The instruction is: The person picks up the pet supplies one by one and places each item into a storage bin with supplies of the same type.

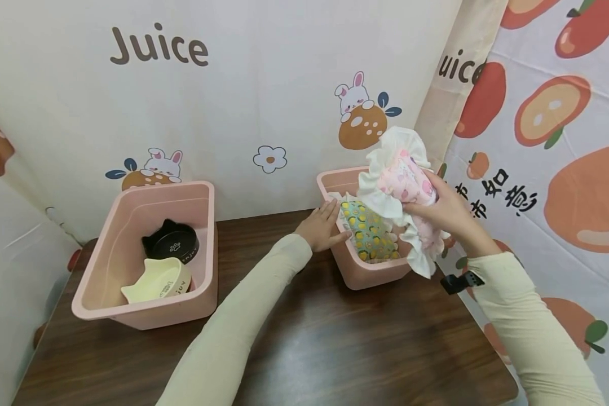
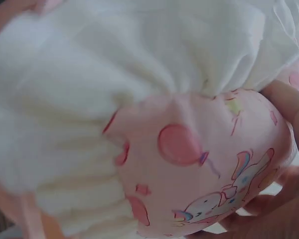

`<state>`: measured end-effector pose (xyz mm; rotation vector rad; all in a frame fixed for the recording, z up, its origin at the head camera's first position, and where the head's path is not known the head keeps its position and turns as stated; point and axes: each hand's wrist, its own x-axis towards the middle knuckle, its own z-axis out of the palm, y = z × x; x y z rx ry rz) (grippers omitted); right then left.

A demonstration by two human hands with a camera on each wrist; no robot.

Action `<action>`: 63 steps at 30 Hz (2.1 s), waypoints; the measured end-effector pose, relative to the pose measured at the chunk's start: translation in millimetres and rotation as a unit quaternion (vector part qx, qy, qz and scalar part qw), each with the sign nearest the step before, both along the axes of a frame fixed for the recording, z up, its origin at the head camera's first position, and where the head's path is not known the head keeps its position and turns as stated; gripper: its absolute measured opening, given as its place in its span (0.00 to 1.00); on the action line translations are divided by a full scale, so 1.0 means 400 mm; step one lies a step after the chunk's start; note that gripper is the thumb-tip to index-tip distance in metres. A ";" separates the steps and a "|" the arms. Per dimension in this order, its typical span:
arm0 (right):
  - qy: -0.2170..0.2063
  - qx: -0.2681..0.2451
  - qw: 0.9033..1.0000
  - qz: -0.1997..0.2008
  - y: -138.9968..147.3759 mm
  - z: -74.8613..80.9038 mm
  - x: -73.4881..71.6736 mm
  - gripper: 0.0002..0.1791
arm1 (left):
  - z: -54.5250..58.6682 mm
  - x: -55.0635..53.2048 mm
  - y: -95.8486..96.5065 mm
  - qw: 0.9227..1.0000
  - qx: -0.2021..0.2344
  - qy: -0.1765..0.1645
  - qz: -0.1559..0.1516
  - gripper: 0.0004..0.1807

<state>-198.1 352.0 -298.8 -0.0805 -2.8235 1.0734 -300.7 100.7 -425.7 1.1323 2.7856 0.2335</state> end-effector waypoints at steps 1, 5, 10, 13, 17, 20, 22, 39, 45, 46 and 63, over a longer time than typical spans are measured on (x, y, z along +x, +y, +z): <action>-0.006 -0.013 1.000 -0.005 -0.005 -0.001 -0.012 0.50 | -0.001 -0.001 0.001 1.000 0.000 -0.002 0.001 0.48; -0.024 -0.063 0.998 -0.022 -0.030 -0.007 -0.059 0.49 | -0.004 -0.005 0.002 1.000 0.004 -0.009 0.004 0.48; -0.031 -0.053 0.997 -0.055 -0.064 -0.022 -0.114 0.46 | -0.008 -0.006 0.003 1.000 0.014 -0.017 0.004 0.48; -0.046 -0.044 0.996 -0.068 -0.080 -0.041 -0.141 0.43 | -0.011 -0.006 0.003 1.000 0.015 -0.012 0.005 0.48; -0.077 -0.046 0.994 -0.070 -0.091 -0.071 -0.166 0.45 | -0.007 -0.004 0.004 1.000 0.011 -0.005 0.006 0.49; -0.092 -0.052 0.992 -0.062 -0.090 -0.092 -0.179 0.47 | -0.002 -0.002 0.004 1.000 0.009 -0.005 0.004 0.50; -0.105 -0.054 0.991 -0.059 -0.085 -0.107 -0.185 0.50 | 0.000 -0.001 0.004 1.000 0.007 -0.005 0.002 0.50; -0.167 -0.064 0.983 -0.044 -0.066 -0.226 -0.182 0.48 | -0.002 -0.007 0.001 1.000 -0.006 0.002 0.004 0.48; -0.183 -0.013 0.981 -0.062 -0.061 -0.261 -0.198 0.55 | -0.001 -0.007 0.002 1.000 -0.017 0.007 0.005 0.48; -0.186 -0.003 0.980 -0.063 -0.062 -0.266 -0.198 0.55 | -0.001 -0.007 0.002 1.000 -0.016 0.007 0.005 0.48; -0.112 0.195 0.972 0.063 -0.077 -0.271 -0.168 0.38 | 0.000 -0.002 -0.002 1.000 -0.005 -0.003 0.003 0.49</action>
